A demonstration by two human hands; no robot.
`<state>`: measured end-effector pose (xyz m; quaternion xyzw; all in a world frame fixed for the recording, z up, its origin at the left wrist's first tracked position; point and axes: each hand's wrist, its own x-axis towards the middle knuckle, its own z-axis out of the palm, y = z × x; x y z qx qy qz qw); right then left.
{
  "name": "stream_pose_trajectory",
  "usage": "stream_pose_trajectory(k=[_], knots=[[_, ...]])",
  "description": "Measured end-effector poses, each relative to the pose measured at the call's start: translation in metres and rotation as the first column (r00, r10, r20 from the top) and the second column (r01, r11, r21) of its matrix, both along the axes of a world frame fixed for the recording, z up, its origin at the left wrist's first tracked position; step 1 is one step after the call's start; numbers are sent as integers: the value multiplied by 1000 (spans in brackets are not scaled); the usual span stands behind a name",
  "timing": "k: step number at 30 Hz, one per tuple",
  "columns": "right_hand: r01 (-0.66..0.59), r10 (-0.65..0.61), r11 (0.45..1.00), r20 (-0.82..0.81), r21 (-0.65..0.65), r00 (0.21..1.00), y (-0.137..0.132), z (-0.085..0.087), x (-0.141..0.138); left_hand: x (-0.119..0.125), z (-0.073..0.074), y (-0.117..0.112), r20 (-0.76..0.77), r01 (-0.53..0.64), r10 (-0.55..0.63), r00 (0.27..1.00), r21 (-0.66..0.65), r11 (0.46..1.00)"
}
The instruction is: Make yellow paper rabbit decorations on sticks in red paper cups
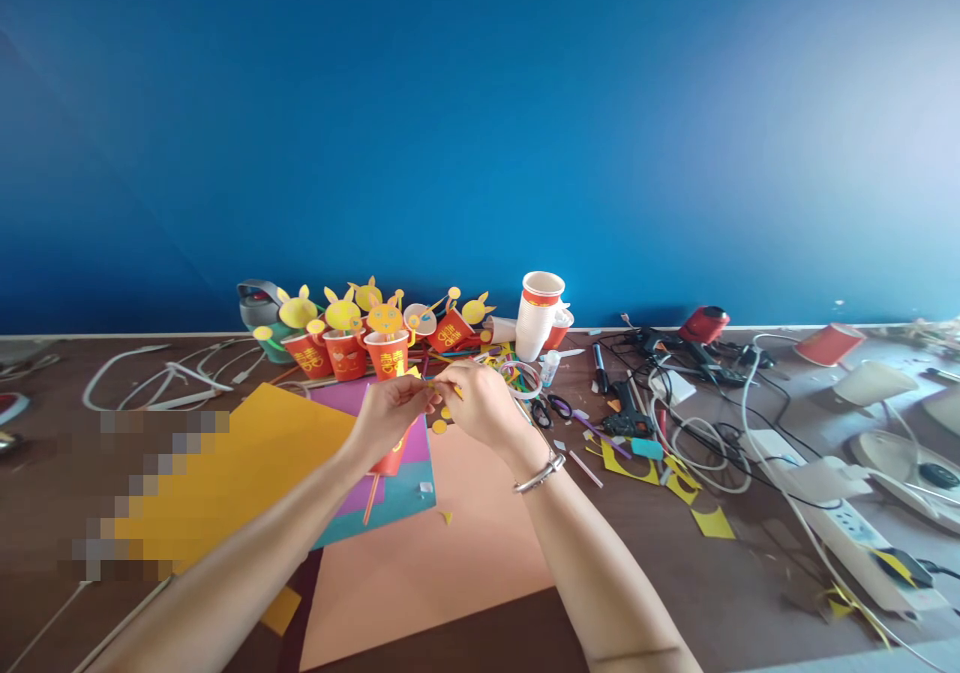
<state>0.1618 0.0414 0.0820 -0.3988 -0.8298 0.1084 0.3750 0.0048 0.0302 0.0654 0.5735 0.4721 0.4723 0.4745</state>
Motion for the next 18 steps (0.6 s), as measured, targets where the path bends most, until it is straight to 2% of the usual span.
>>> stream_pose_trajectory(k=[8, 12, 14, 18], knots=[[72, -75, 996, 52, 56, 996, -1, 0, -4, 1, 3, -1, 6, -3, 3, 1000, 14, 1000], [-1, 0, 999, -7, -33, 1000, -1, 1, 0, 0, -2, 1, -14, -2, 2, 1000, 9, 1000], [0, -1, 998, -11, -58, 1000, -1, 2, 1, 0, -4, 1, -24, 6, -6, 1000, 12, 1000], [60, -60, 998, 41, 2, 997, -2, 1, -3, 0, -3, 1, -11, 11, -11, 1000, 8, 1000]])
